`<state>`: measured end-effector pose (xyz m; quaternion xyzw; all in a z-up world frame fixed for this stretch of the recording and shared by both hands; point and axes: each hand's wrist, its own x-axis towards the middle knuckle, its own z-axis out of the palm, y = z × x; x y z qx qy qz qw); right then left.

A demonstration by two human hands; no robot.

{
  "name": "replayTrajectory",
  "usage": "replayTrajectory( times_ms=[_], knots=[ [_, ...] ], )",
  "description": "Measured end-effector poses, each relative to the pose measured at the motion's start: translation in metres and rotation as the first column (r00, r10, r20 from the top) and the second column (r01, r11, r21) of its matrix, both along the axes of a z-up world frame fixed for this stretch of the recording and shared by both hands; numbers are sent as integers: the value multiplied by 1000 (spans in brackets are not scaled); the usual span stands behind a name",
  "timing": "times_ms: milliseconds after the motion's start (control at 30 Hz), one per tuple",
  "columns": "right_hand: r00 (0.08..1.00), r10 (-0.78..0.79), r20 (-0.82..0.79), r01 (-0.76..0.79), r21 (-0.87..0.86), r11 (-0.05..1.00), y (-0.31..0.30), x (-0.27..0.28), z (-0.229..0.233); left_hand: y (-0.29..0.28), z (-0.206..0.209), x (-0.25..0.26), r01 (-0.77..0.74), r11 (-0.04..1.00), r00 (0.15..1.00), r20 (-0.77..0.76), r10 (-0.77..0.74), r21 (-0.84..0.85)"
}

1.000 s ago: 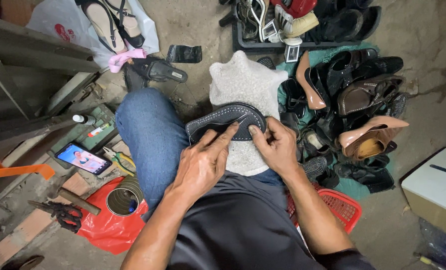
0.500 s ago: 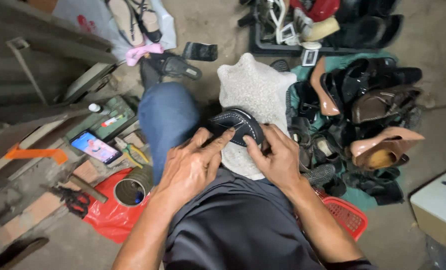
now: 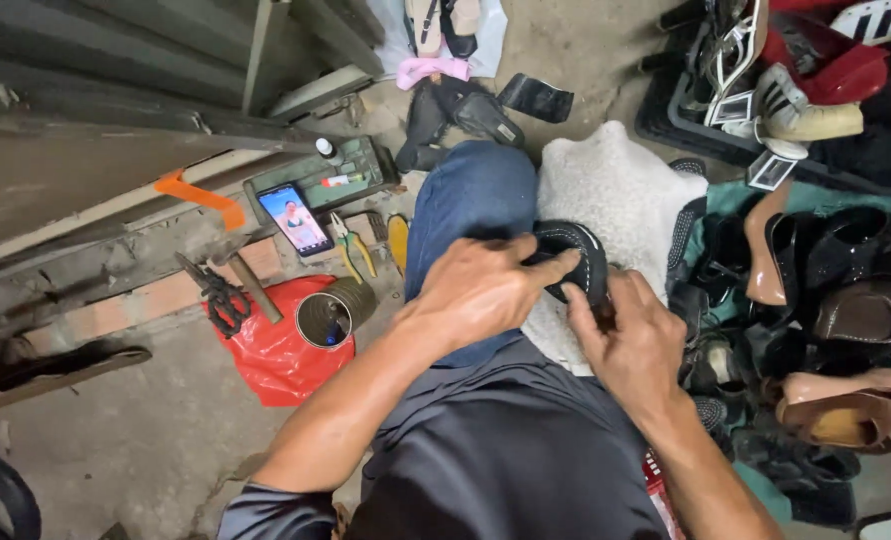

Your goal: Hand-stitching a rubber sole onto a shoe component using a needle and thread.

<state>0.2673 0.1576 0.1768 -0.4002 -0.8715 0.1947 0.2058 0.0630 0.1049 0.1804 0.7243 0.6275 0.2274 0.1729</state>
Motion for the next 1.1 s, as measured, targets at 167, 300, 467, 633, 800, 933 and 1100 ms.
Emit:
replayTrajectory(
  times_ms=[167,300,467,633,800,933,1100],
  knots=[
    [999,19,-51,-21,-51,998,6,2,-2,4,-11,10,-9,1000,996,90,9,-2],
    [984,48,-174,-69,-118,991,11,12,-33,-7,-8,4,-64,998,973,223,59,16],
    [977,45,-208,-68,-103,992,13,15,-40,-36,-5,-55,-277,949,845,431,316,-153],
    [973,24,-230,-47,-95,994,15,21,-45,-104,-112,-153,-606,740,754,87,651,-291],
    [976,-16,-216,-3,-87,996,14,23,-48,-165,-221,-233,-817,477,576,-403,712,-325],
    [978,-23,-205,2,-104,995,14,17,-43,-160,-228,-245,-803,331,567,-465,679,-496],
    [984,-19,-177,3,-92,996,16,19,-43,-148,-222,-241,-769,190,577,-534,619,-611]
  ],
)
